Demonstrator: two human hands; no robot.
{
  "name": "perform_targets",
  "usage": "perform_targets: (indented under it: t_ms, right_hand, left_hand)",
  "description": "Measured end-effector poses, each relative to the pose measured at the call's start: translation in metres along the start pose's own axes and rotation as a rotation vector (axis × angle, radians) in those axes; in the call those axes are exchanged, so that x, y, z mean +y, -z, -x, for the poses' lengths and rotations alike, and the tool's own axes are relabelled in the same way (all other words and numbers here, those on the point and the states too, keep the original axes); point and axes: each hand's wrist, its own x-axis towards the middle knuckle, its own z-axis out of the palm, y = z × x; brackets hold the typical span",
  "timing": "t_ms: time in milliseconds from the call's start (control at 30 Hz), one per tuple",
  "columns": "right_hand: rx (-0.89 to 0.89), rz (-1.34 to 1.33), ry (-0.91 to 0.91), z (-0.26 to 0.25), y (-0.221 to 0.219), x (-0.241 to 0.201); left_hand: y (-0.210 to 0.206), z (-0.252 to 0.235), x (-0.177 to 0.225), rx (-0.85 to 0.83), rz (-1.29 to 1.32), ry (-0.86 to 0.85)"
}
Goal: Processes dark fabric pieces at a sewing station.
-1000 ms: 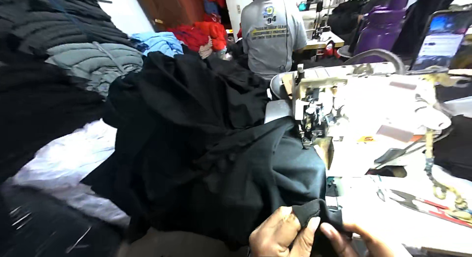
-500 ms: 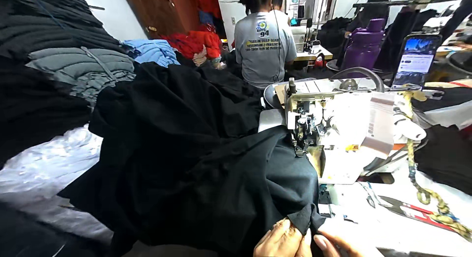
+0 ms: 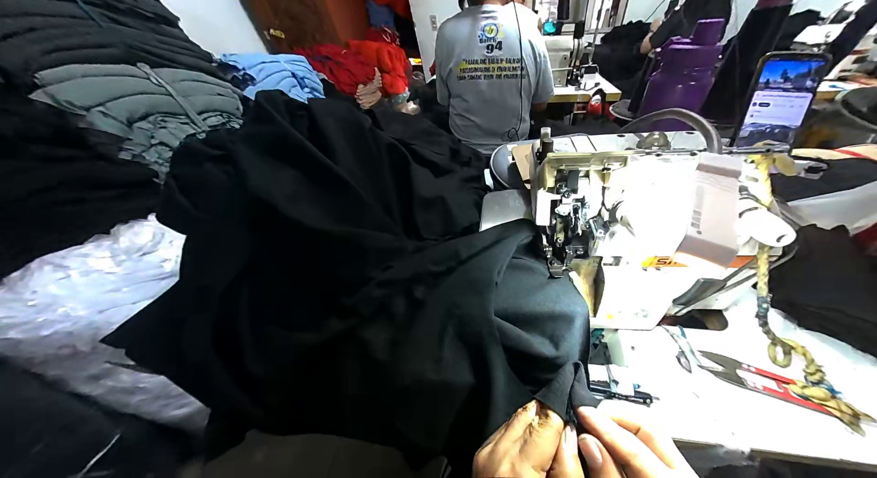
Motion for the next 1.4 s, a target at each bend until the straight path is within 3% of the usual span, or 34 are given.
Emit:
perform_targets:
  t_ms: [133, 233, 333, 433, 533, 667, 833, 967, 1067, 1267, 1400]
  right_hand:
    - [-0.077, -0.18, -0.107, 0.006, 0.0, -0.005]
    - [-0.115, -0.45, -0.306, 0.01, 0.002, -0.005]
    - [-0.122, -0.385, -0.335, 0.007, 0.008, 0.002]
    - [-0.199, -0.02, -0.139, 0.005, 0.021, 0.011]
    - [-0.234, 0.095, 0.013, 0.007, 0.026, 0.014]
    - [-0.304, -0.081, -0.096, 0.0, 0.038, 0.013]
    - [-0.405, -0.141, -0.301, -0.017, 0.044, 0.011]
    - [-0.639, -0.296, -0.257, -0.015, 0.04, 0.032]
    - [-0.753, -0.411, -0.192, -0.018, 0.037, 0.037]
    - [-0.714, -0.415, -0.047, -0.024, 0.036, 0.044]
    - [-0.719, -0.452, -0.215, -0.02, 0.045, 0.032]
  left_hand:
    - [0.001, 0.003, -0.006, 0.004, -0.106, -0.082]
    - [0.004, 0.0, -0.014, 0.016, -0.293, -0.197]
    - [0.009, -0.004, -0.024, -0.036, -0.26, -0.242]
    - [0.019, -0.006, -0.024, -0.184, -0.001, -0.061]
    - [0.027, -0.005, -0.029, -0.313, 0.303, 0.167]
    - [0.038, -0.01, -0.027, -0.529, 0.521, 0.453]
    - [0.045, -0.012, -0.044, -0.753, 0.708, 0.501]
    - [0.056, -0.022, -0.047, -0.925, 0.671, 0.416]
    - [0.064, -0.028, -0.049, -0.972, 0.589, 0.241]
    - [0.069, -0.035, -0.049, -0.917, 0.395, -0.039]
    - [0.066, -0.032, -0.052, -0.874, 0.361, -0.062]
